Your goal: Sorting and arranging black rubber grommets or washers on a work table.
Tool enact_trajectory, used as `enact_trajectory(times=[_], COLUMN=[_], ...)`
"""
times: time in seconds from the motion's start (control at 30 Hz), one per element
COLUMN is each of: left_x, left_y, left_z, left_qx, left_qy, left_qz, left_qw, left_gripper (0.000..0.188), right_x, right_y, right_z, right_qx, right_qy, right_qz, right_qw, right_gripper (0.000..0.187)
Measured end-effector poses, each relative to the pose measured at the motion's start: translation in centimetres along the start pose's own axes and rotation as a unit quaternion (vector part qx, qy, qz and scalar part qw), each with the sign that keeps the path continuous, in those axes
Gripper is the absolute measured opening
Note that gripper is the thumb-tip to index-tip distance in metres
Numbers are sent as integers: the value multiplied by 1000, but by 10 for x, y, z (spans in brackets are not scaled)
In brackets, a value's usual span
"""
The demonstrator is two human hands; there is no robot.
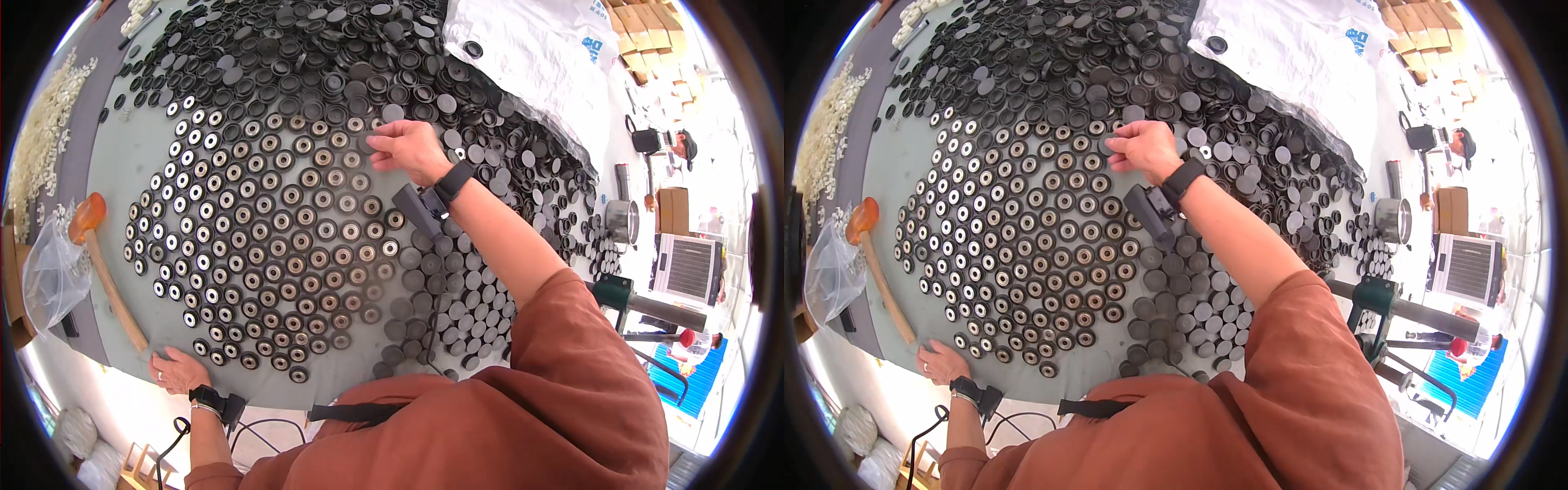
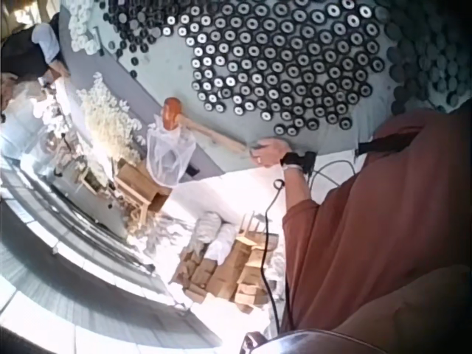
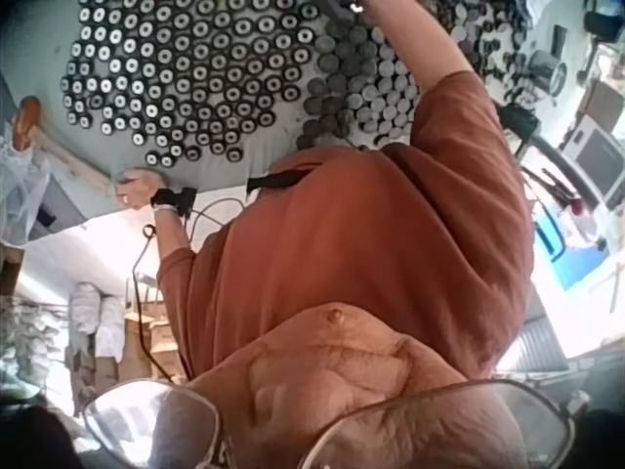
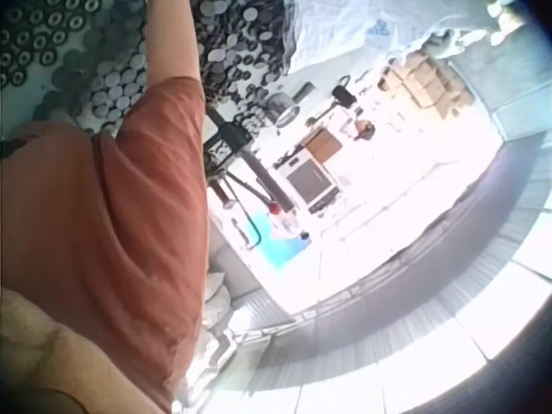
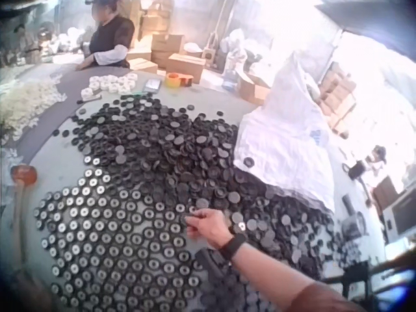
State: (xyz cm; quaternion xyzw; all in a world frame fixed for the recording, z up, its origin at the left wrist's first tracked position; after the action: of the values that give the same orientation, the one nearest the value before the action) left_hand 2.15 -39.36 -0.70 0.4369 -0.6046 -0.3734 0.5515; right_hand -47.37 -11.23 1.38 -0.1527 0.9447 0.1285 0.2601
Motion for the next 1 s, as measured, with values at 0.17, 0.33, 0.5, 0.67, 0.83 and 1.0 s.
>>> enact_trajectory(times=[0.17, 0.33, 0.5, 0.67, 0.83, 1.0], left_x=[0, 1, 0, -1, 0, 1], left_y=[-1, 3, 4, 3, 3, 2], left_z=[-3, 2, 1, 3, -2, 2], left_qx=[-1, -1, -2, 2, 6, -2], left_qy=[-8, -4, 4, 1, 7, -1], left_qz=[3, -8, -4, -20, -15, -4], left_qw=[1000, 1000, 1000, 1000, 1000, 1000], left_gripper=[47, 48, 47, 47, 47, 46], right_x=[3, 5, 6, -12, -26, -18], right_y=[-1, 5, 7, -5, 26, -1], right_z=[-4, -15, -22, -28, -16, -42], right_qx=[-73, -184, -289, -347, -611, -491], right_qy=[-14, 4, 7, 369, 296, 428], right_qz=[35, 23, 26, 13, -63, 23], right_qw=[997, 983, 957, 862, 732, 758], right_gripper=[26, 30, 30, 25, 28, 19])
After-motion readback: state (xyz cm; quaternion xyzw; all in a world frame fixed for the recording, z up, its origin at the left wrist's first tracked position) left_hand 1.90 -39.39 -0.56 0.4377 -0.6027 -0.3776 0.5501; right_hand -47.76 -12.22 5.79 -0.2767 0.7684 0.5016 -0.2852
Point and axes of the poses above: each hand's wrist, its own x-axis towards the middle knuckle, its own y-axis out of the back of the hand, z = x × y, the point moved 6 cm from there along x, towards the middle knuckle, and after that the axes turned 11 degrees about z, right-handed, at the moved point
